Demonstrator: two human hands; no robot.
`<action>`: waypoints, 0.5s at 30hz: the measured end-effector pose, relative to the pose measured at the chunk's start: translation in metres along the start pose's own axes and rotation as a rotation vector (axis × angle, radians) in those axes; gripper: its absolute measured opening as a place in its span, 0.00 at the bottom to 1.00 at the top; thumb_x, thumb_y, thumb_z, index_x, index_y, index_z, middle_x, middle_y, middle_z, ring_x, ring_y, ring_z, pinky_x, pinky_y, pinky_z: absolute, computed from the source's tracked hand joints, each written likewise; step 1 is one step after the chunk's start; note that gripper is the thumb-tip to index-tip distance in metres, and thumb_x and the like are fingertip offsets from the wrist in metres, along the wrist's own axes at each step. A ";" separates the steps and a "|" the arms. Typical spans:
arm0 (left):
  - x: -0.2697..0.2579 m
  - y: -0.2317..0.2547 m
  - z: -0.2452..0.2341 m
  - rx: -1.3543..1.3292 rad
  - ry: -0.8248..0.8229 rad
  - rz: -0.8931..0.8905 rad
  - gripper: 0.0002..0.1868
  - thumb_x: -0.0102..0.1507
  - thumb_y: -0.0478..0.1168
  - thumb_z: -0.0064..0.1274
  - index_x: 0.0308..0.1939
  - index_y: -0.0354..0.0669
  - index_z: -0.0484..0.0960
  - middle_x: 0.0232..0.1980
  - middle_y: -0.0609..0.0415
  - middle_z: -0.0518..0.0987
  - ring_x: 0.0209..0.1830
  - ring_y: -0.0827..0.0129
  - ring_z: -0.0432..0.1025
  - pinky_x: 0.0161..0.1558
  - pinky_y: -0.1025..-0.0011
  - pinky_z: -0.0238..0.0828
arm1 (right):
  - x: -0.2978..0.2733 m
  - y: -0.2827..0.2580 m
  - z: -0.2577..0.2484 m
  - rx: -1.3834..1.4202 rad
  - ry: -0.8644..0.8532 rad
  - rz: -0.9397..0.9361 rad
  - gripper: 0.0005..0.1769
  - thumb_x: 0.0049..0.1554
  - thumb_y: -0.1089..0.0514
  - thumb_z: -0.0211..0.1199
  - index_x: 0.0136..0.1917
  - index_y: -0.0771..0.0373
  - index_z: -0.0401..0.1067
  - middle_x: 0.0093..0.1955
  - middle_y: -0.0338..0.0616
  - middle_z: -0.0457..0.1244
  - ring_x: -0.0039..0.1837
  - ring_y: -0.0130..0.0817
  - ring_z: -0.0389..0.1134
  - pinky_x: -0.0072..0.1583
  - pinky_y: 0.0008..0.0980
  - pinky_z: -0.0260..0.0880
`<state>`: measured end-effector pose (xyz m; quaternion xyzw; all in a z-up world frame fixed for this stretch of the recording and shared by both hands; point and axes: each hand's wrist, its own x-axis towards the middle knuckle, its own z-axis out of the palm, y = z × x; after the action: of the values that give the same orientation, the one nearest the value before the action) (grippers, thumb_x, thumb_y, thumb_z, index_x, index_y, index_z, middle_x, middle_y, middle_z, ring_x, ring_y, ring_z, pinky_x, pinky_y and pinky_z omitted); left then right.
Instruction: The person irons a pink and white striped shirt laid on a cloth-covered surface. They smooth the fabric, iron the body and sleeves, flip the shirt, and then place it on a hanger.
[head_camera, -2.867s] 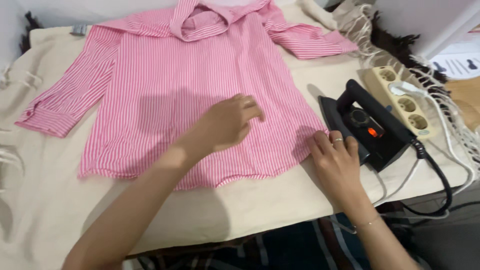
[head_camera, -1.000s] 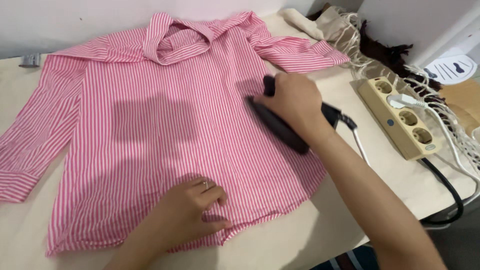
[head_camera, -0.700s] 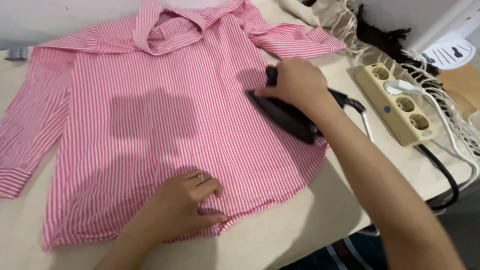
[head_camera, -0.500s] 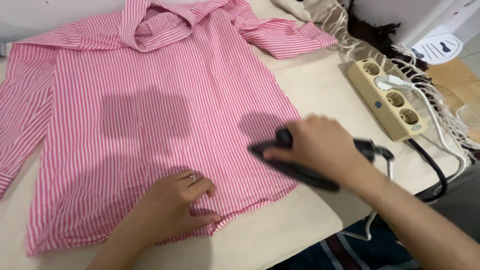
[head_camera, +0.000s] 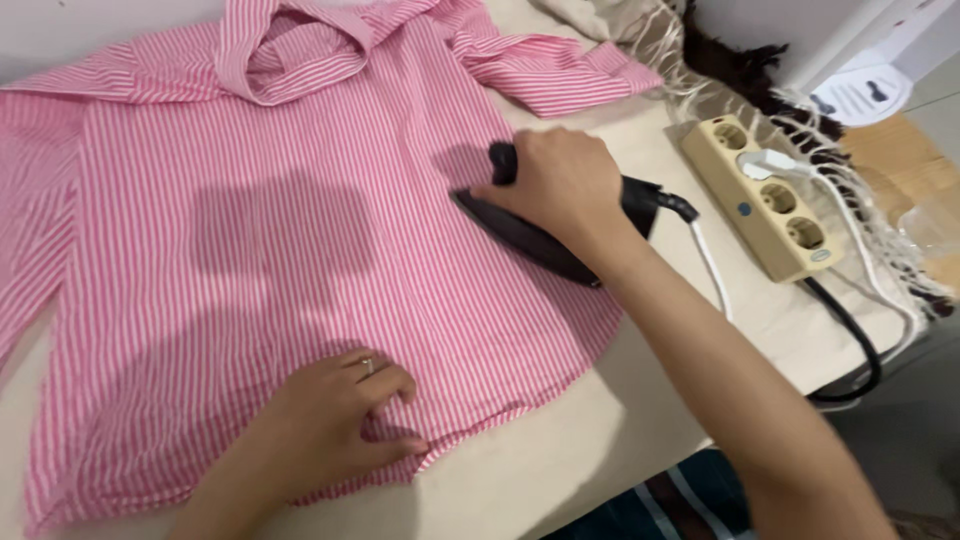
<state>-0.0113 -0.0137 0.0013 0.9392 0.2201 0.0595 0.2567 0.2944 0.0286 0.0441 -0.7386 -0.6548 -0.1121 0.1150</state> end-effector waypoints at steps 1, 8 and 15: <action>0.001 0.000 -0.001 -0.007 -0.082 -0.086 0.28 0.51 0.62 0.65 0.44 0.48 0.81 0.34 0.53 0.79 0.38 0.61 0.73 0.42 0.61 0.71 | 0.005 0.002 0.001 0.010 0.039 0.023 0.37 0.40 0.26 0.76 0.37 0.65 0.78 0.34 0.55 0.68 0.38 0.54 0.72 0.42 0.50 0.72; -0.006 -0.001 0.003 -0.010 0.064 0.040 0.27 0.49 0.58 0.68 0.42 0.45 0.82 0.33 0.52 0.78 0.31 0.60 0.73 0.35 0.60 0.70 | -0.021 0.014 -0.017 -0.011 -0.269 -0.039 0.41 0.38 0.21 0.75 0.31 0.64 0.77 0.31 0.52 0.68 0.35 0.50 0.71 0.43 0.46 0.73; -0.007 -0.005 0.006 0.008 0.136 0.142 0.25 0.50 0.57 0.68 0.38 0.43 0.81 0.31 0.53 0.80 0.31 0.60 0.73 0.35 0.61 0.71 | -0.098 0.028 -0.049 0.001 -0.446 -0.103 0.35 0.43 0.22 0.68 0.31 0.57 0.77 0.24 0.44 0.67 0.28 0.44 0.70 0.36 0.39 0.72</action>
<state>-0.0183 -0.0153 -0.0065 0.9473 0.1704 0.1401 0.2324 0.3103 -0.0821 0.0593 -0.7105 -0.7010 0.0483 -0.0381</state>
